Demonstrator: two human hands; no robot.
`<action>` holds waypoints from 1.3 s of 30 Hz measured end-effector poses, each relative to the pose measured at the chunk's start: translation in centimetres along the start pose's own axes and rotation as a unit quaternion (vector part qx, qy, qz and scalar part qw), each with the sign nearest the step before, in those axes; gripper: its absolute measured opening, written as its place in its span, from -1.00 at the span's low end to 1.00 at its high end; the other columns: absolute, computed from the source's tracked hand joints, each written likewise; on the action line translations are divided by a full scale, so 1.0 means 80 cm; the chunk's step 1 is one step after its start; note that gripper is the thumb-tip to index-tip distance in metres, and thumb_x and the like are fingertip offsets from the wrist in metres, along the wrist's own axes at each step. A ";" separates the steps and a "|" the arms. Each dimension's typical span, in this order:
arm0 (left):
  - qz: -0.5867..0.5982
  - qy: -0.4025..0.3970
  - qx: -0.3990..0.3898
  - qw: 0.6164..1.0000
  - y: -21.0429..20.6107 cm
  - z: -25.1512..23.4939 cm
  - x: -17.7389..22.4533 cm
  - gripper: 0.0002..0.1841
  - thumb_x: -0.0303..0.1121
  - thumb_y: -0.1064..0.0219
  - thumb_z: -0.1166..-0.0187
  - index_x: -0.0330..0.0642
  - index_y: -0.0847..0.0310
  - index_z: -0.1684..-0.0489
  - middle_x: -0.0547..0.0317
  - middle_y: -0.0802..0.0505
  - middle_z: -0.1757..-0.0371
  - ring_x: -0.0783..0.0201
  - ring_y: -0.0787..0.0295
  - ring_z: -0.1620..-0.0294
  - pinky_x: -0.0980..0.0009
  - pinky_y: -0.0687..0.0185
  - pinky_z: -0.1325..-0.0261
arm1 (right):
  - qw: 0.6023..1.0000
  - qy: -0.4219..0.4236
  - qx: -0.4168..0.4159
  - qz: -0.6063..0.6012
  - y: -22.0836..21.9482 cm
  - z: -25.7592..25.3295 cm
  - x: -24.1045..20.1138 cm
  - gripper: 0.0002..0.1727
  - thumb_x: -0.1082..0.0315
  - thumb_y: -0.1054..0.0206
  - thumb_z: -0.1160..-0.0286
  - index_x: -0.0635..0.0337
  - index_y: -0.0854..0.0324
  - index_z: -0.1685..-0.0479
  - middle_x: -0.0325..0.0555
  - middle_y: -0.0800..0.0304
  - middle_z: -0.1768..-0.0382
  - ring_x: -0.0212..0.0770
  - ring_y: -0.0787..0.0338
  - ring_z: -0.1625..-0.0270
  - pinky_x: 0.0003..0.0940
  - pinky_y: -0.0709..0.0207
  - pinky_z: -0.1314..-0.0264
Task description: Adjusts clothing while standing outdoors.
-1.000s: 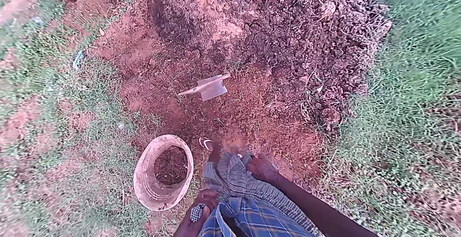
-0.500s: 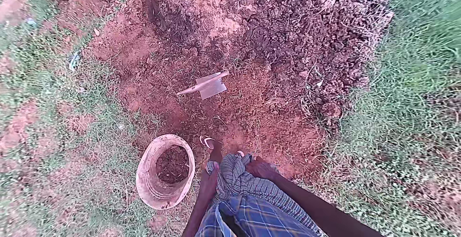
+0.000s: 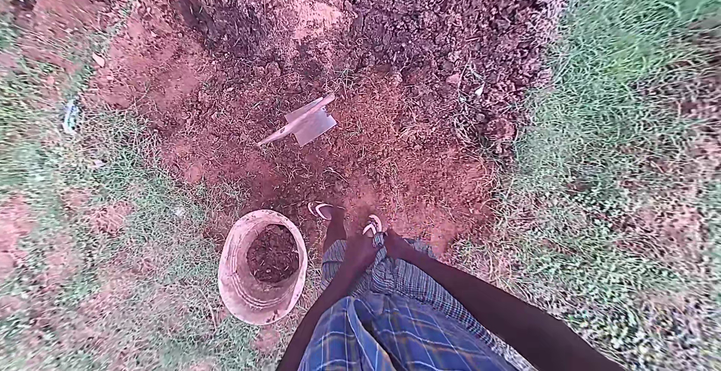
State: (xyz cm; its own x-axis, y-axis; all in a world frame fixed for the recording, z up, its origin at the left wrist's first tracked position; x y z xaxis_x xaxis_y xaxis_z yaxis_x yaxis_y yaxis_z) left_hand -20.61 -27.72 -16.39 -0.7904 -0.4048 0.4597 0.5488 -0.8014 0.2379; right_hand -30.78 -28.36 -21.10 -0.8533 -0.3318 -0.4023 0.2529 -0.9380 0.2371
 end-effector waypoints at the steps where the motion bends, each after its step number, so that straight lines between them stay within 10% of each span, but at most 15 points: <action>1: 0.022 0.006 -0.001 1.000 -0.001 0.005 -0.004 -0.36 0.04 0.00 -0.85 -0.49 -0.57 -0.36 -0.42 -0.70 -0.38 -0.25 -0.57 -0.53 -0.18 -0.31 -0.60 | 1.000 0.000 -0.008 0.004 0.007 0.008 -0.004 -0.52 0.32 -0.15 -0.79 0.62 -0.47 -0.42 0.48 -0.53 -0.47 0.37 -0.41 -0.63 0.16 0.00 -0.76; 4: 0.109 0.032 0.015 0.993 -0.004 0.014 -0.026 -0.29 0.16 -0.01 -0.80 -0.48 -0.57 -0.33 -0.41 -0.74 -0.28 -0.23 -0.67 -0.41 -0.19 -0.44 -0.50 | 0.998 0.048 0.005 0.036 0.021 0.020 -0.012 -0.61 0.28 -0.07 -0.81 0.46 -0.60 -0.24 0.43 -0.70 -0.24 0.40 -0.62 -0.41 0.38 -0.25 -0.45; 12: 0.280 -0.042 0.088 0.955 0.017 0.057 -0.055 -0.37 0.07 -0.03 -0.80 -0.41 -0.53 -0.42 -0.28 -0.78 -0.21 -0.01 -0.73 -0.29 -0.05 -0.53 -0.46 | 0.993 0.081 0.082 -0.009 0.039 0.038 0.012 -0.57 0.31 -0.13 -0.68 -0.14 -0.62 -0.48 0.17 -0.81 -0.23 0.32 -0.76 -0.29 0.46 -0.45 -0.28; 18: 0.442 -0.015 0.105 0.891 0.002 0.132 -0.091 -0.47 -0.23 0.09 -0.86 -0.60 -0.32 -0.52 -0.37 -0.62 -0.44 0.09 -0.55 -0.46 0.17 -0.39 -0.58 | 0.974 0.107 0.149 -0.130 0.050 0.082 0.043 -0.63 0.21 -0.18 -0.73 0.05 -0.69 -0.38 0.18 -0.82 -0.20 0.24 -0.76 -0.30 0.36 -0.45 -0.37; 23: 0.561 -0.063 0.204 0.800 0.012 0.157 -0.060 -0.64 -0.43 -0.12 -0.71 -0.48 -0.44 -0.36 0.14 -0.81 -0.04 0.60 -0.73 0.01 0.57 -0.65 -0.20 | 0.973 0.113 0.157 -0.127 0.055 0.115 0.044 -0.62 0.15 -0.17 -0.75 0.11 -0.71 -0.33 0.17 -0.83 -0.18 0.21 -0.77 -0.28 0.34 -0.46 -0.36; 28: 0.407 -0.152 0.185 0.881 0.029 0.108 -0.011 -0.51 -0.21 -0.27 -0.63 -0.41 -0.52 -0.39 -0.01 -0.83 -0.17 0.35 -0.76 -0.21 0.32 -0.61 -0.42 | 0.955 0.169 0.211 -0.124 0.081 0.152 0.027 -0.64 0.34 -0.16 -0.66 0.17 -0.74 -0.29 0.19 -0.85 -0.12 0.21 -0.80 -0.23 0.30 -0.48 -0.35; 33: 0.223 -0.058 0.152 0.961 0.027 0.062 0.010 -0.55 -0.08 -0.23 -0.72 -0.40 -0.70 -0.04 -0.21 -0.83 0.04 -0.05 -0.77 -0.11 -0.09 -0.56 -0.32 | 0.924 0.273 0.254 -0.081 0.116 0.188 -0.031 -0.69 0.41 -0.16 -0.59 0.23 -0.79 -0.10 0.18 -0.86 0.14 0.19 -0.82 -0.01 0.23 -0.54 -0.18; 39: 0.150 -0.130 0.203 0.959 0.020 0.090 0.050 -0.67 -0.56 -0.20 -0.58 -0.67 -0.61 -0.18 -0.47 -0.79 -0.15 -0.11 -0.75 -0.26 0.13 -0.57 -0.40 | 0.893 0.354 0.273 -0.047 0.114 0.201 -0.099 -0.75 0.44 -0.19 -0.53 0.26 -0.78 0.05 0.16 -0.83 0.26 0.20 -0.82 0.09 0.25 -0.55 -0.06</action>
State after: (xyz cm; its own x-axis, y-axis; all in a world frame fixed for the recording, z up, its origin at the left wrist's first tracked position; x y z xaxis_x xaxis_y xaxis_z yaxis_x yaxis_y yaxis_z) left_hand -20.92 -27.42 -8.01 -0.5149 -0.4241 0.7450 0.8433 -0.4066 0.3514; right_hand -29.04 -32.68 -1.56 -0.3071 -0.4156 -0.8561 -0.2310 -0.8401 0.4907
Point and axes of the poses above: each hand's wrist, its own z-axis away from the middle knuckle, its own y-axis out of the back of the hand, x = y × z, the point moved 7 cm from there along -z, towards the middle knuckle
